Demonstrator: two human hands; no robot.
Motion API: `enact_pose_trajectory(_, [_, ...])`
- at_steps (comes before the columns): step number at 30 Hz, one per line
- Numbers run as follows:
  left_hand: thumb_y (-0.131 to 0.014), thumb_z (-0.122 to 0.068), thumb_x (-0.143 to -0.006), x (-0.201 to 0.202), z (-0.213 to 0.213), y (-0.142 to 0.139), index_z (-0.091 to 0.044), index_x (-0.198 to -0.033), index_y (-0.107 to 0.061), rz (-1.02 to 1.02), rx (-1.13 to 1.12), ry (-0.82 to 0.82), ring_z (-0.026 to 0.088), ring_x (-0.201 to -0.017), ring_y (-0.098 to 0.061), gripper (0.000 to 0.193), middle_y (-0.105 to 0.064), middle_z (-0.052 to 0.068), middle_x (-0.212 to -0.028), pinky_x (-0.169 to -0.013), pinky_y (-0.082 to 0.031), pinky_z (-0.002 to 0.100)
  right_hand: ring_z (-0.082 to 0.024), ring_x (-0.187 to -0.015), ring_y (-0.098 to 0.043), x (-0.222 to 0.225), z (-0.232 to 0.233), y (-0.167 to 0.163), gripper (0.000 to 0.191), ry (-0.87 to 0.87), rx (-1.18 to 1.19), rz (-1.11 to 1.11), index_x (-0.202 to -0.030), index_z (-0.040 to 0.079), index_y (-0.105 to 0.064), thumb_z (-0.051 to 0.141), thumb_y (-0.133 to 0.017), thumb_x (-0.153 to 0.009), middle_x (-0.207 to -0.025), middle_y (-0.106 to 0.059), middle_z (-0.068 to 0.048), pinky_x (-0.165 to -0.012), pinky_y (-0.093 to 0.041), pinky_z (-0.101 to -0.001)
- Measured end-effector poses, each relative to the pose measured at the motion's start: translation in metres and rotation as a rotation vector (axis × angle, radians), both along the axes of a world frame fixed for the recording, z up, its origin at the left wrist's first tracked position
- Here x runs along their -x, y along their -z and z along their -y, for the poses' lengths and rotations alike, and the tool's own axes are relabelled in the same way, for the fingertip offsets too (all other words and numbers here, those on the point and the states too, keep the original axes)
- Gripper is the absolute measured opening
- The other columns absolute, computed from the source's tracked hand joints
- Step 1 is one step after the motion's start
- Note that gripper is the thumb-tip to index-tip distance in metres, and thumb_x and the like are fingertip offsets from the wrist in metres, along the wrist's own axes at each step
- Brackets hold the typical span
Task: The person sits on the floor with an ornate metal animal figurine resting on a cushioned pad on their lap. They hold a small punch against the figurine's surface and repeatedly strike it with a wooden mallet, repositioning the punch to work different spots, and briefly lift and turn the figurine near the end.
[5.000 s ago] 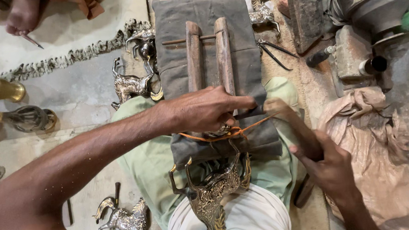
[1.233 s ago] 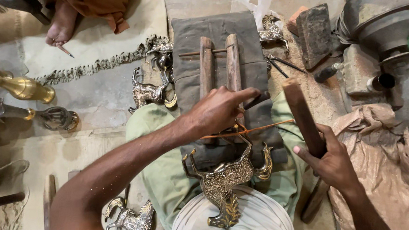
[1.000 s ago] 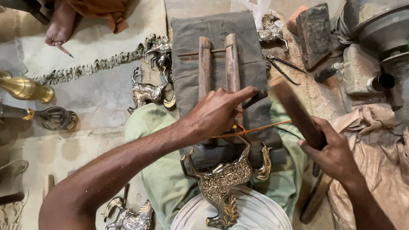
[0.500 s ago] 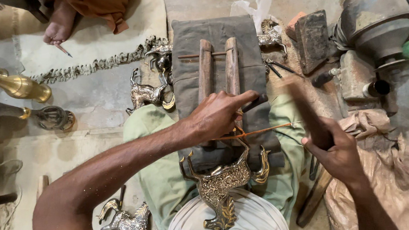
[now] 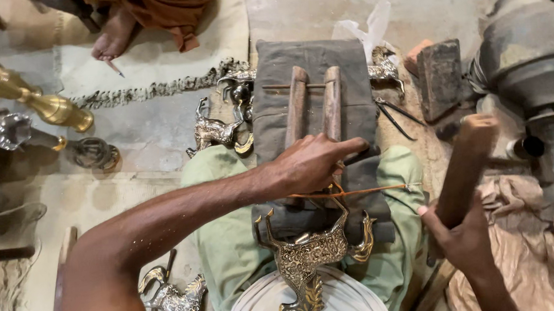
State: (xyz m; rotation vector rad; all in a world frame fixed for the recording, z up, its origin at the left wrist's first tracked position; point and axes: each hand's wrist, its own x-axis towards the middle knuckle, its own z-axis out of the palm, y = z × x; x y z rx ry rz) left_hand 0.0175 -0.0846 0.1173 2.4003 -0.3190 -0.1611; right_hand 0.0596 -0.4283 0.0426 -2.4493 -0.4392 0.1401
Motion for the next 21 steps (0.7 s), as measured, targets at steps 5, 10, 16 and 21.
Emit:
enact_pose_trajectory(5, [-0.066,-0.009,-0.084,-0.002,-0.001,0.003,-0.021,-0.139,-0.051,0.004,-0.024,0.017,0.045,-0.078,-0.071,0.058,-0.071,0.022,-0.076,-0.069,-0.054,0.06,-0.02,-0.067,-0.066,0.006,-0.005,0.006,0.049,-0.051,-0.128,0.116,-0.118,0.0,-0.061,0.024,-0.083,-0.081,-0.079,-0.068,-0.01,-0.064,-0.053,-0.0364])
enact_pose_trajectory(10, [-0.068,-0.008,-0.083,-0.003,-0.002,0.007,-0.022,-0.138,-0.053,0.072,0.008,0.041,0.045,-0.08,-0.071,0.059,-0.072,0.022,-0.077,-0.071,-0.054,0.06,-0.02,-0.069,-0.07,0.013,-0.006,0.006,0.052,-0.03,-0.061,0.103,-0.125,0.003,-0.064,0.022,-0.082,-0.08,-0.079,-0.07,-0.012,-0.066,-0.054,-0.0369])
enact_pose_trajectory(16, [-0.067,-0.006,-0.084,-0.004,-0.002,0.007,-0.025,-0.139,-0.053,-0.002,-0.018,0.032,0.046,-0.081,-0.071,0.06,-0.072,0.024,-0.078,-0.07,-0.056,0.06,-0.021,-0.069,-0.07,0.017,-0.006,0.006,0.052,-0.057,-0.023,0.086,-0.123,0.002,-0.062,0.022,-0.083,-0.08,-0.079,-0.069,-0.013,-0.064,-0.054,-0.037])
enact_pose_trajectory(21, [-0.068,-0.007,-0.084,-0.005,-0.003,0.007,-0.026,-0.14,-0.052,0.014,-0.016,0.045,0.046,-0.08,-0.071,0.061,-0.071,0.023,-0.077,-0.07,-0.056,0.059,-0.018,-0.072,-0.068,0.02,-0.001,0.011,0.052,-0.024,-0.1,0.053,-0.126,0.002,-0.058,0.021,-0.083,-0.085,-0.082,-0.068,-0.013,-0.065,-0.053,-0.0347])
